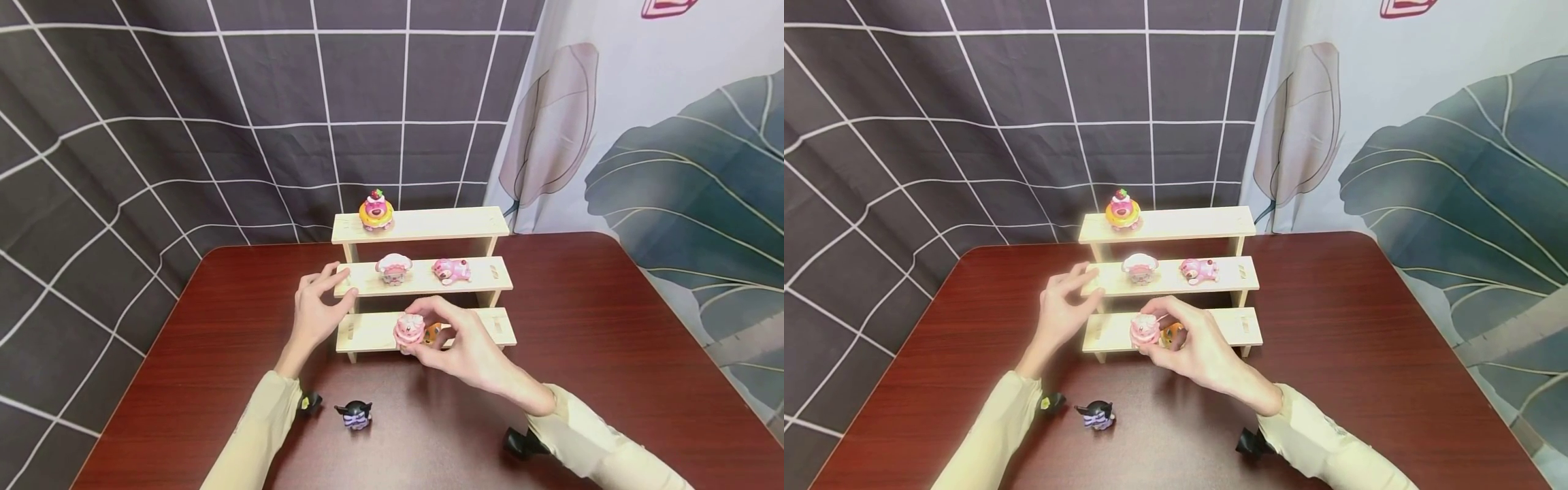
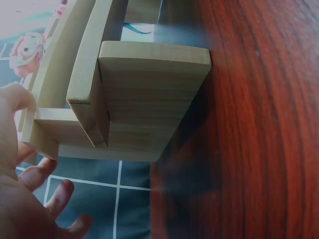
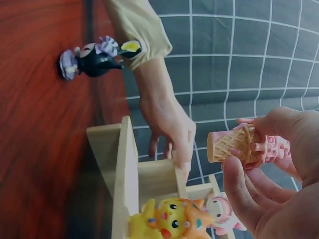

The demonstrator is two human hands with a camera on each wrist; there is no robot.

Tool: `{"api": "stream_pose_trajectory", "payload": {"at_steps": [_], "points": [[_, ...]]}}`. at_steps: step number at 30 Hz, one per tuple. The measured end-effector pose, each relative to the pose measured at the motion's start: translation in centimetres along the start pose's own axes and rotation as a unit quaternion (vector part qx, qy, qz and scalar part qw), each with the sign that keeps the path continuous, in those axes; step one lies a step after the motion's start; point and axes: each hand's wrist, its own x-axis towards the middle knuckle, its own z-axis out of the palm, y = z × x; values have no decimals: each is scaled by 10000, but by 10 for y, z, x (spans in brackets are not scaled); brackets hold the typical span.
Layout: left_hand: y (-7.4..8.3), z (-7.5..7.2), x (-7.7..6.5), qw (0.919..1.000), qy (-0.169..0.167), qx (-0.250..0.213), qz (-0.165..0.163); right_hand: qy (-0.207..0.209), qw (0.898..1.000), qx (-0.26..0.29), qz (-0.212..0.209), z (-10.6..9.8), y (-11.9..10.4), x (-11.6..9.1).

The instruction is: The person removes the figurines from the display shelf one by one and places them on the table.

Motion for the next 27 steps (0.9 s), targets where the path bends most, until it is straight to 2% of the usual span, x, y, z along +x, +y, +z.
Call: {"api": "stream_pose_trajectory", "payload": {"at_steps": [15,20,27], "points": [[0,0,0,10000,-8,44,8,-209,9996,164,-87,12,6,-20],[0,0,0,10000,-15,69,6,-245,9994,127,-221,16,8,-25],[1,0,0,9999,-45,86,-49,-284,9994,21,-191,23,13,-32]]}}
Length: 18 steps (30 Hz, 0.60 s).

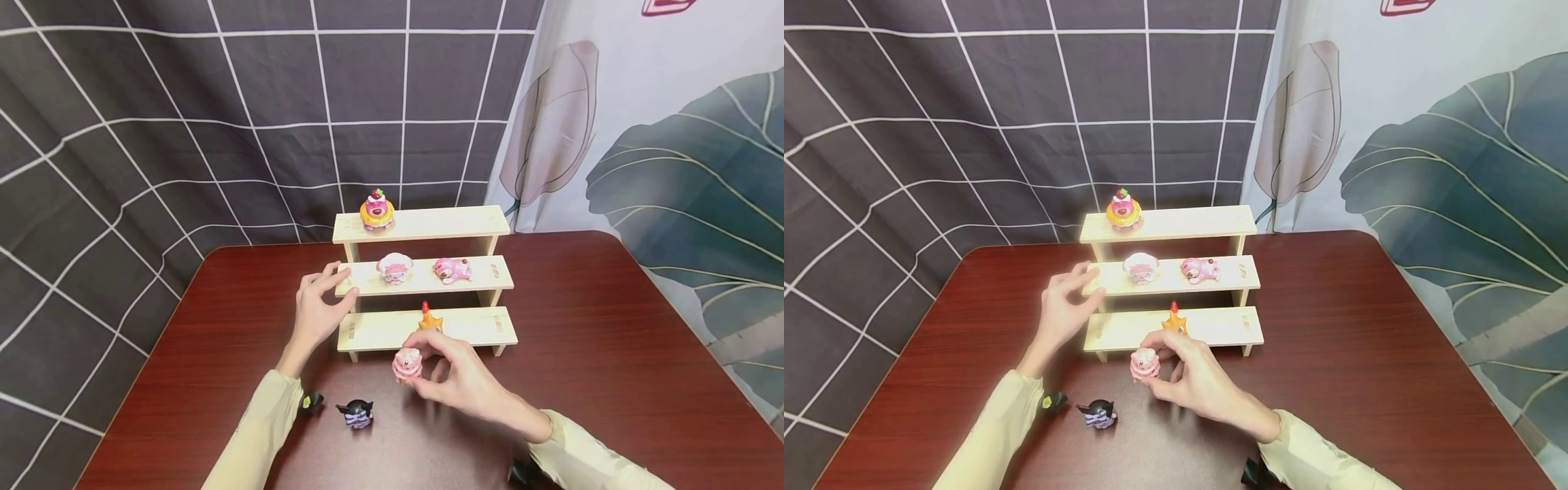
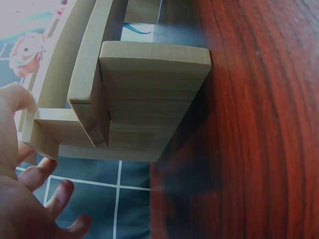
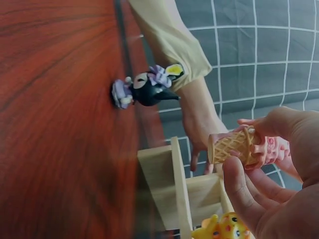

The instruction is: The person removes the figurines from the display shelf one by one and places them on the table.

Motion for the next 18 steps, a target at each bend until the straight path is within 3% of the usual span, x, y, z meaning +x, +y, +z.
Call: {"api": "stream_pose_trajectory", "payload": {"at_steps": [8,18], "points": [[1,0,0,10000,-10,-14,12,-128,9998,-24,-153,6,6,-8],[1,0,0,10000,43,-5,60,-319,9989,335,46,15,12,-18]]}}
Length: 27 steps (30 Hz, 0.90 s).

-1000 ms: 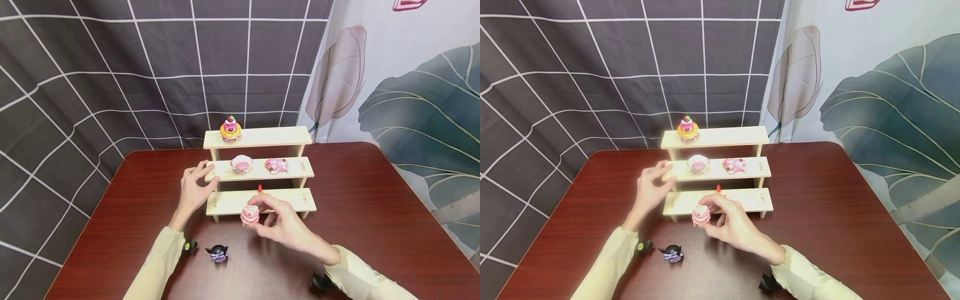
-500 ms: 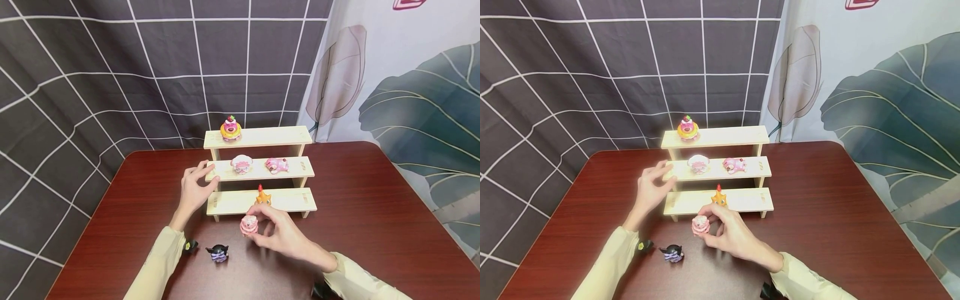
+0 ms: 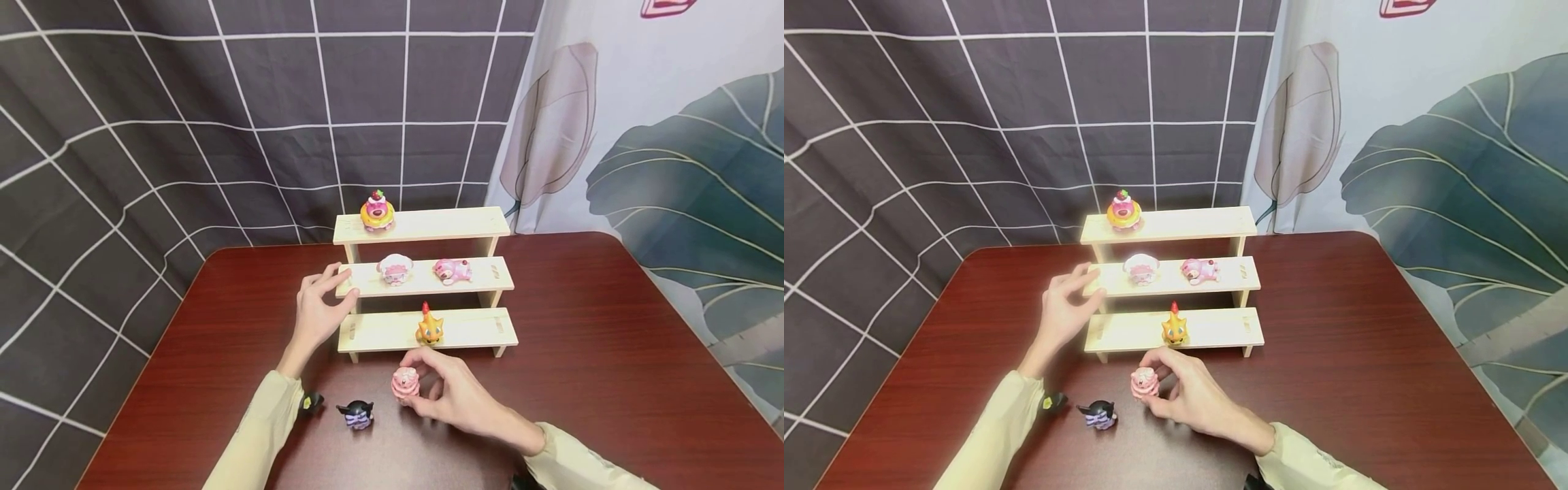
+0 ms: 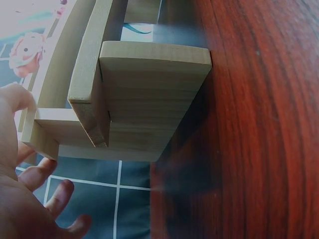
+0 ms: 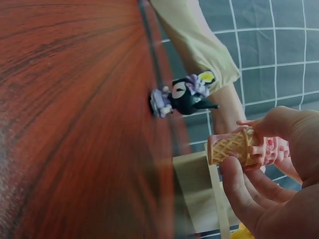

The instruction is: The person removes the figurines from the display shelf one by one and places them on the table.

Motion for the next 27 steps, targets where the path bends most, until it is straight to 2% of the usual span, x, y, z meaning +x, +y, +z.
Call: {"api": "stream_pose_trajectory", "payload": {"at_steps": [16,27], "points": [[0,0,0,10000,-10,4,-67,-80,9995,-104,275,11,9,-8],[-1,1,0,10000,-11,47,-66,-210,9994,-204,199,18,12,-10]]}}
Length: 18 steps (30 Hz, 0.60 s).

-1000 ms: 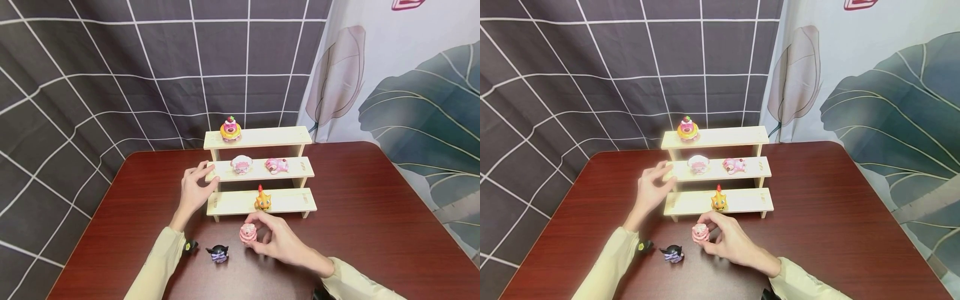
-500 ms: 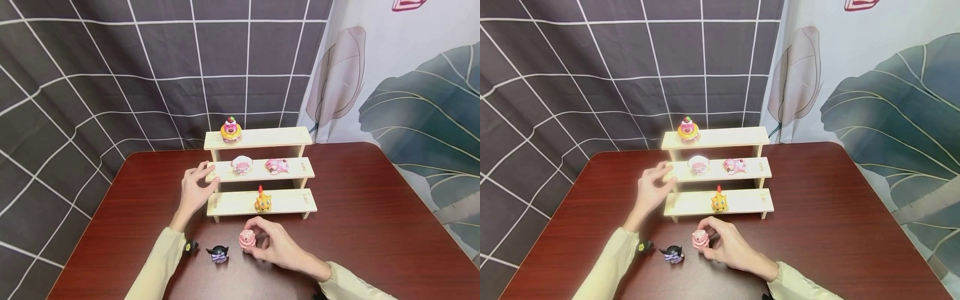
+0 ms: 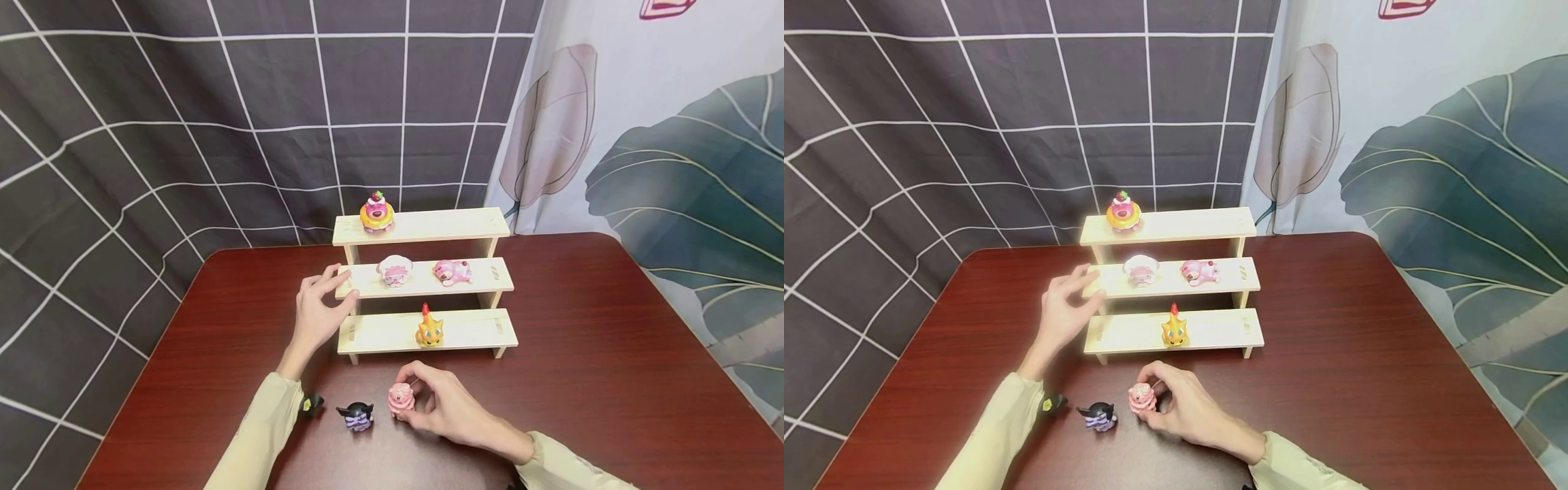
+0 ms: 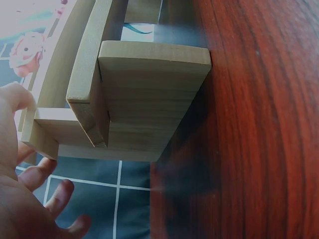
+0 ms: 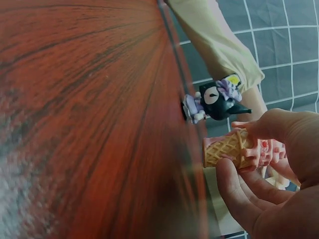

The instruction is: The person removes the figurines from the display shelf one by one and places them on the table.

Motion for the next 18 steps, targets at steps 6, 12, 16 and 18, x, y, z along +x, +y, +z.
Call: {"api": "stream_pose_trajectory", "payload": {"at_steps": [6,12,16,18], "points": [[1,0,0,10000,1,-22,-7,-92,9999,78,92,3,2,-1],[0,0,0,10000,6,-39,-22,-147,9998,57,112,6,3,-2],[1,-1,-1,10000,5,-38,-36,-160,9999,-22,18,7,3,-3],[2,-1,-1,10000,7,-49,-26,-174,9998,-80,-45,7,3,-2]]}}
